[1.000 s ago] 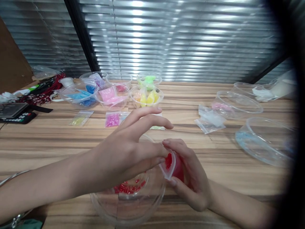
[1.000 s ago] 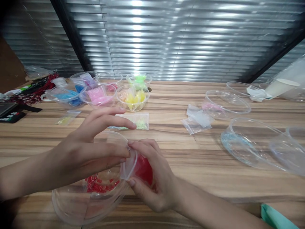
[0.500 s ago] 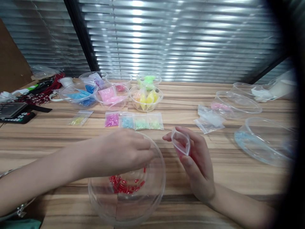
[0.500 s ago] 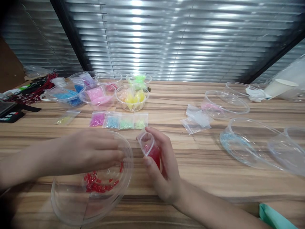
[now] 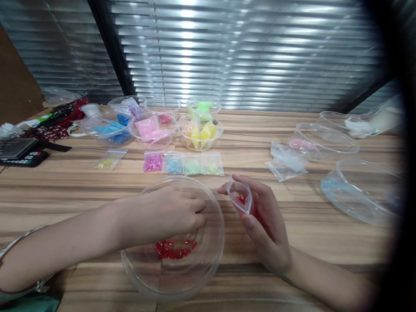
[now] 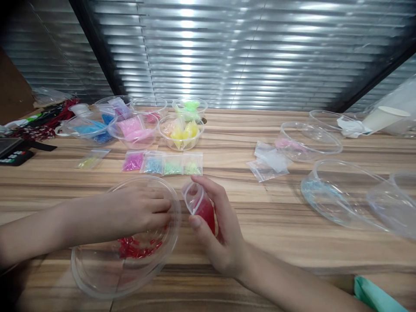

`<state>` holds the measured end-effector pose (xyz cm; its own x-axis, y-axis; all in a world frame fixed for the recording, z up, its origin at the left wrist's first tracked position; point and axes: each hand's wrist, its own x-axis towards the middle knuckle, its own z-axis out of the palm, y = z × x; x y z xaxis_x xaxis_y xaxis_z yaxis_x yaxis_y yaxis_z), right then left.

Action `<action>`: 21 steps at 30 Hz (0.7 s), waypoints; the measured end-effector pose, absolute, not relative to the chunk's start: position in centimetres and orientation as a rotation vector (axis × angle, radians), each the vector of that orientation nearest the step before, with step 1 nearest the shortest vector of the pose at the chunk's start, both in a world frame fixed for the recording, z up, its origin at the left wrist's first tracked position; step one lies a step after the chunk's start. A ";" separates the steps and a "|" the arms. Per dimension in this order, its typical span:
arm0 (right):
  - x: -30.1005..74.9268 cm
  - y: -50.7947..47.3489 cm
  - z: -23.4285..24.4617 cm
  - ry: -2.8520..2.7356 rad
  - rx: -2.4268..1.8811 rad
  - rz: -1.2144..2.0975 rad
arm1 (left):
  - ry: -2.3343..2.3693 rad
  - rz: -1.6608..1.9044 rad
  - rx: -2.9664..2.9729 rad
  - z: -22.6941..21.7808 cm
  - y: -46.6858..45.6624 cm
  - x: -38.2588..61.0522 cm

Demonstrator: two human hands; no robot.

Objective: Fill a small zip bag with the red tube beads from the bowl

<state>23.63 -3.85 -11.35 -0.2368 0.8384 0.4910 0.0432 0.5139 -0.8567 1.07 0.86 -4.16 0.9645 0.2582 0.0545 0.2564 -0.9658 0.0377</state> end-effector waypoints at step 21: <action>23.7 -3.7 -10.9 -1.776 -0.597 0.879 | 0.275 -0.007 3.011 -3.1 0.6 1.8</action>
<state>23.67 -3.71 -10.88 -0.3556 0.7389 0.5724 -0.0072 0.6102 -0.7922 1.75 0.63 -3.14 0.9835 0.1803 -0.0150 0.1808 -0.9766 0.1167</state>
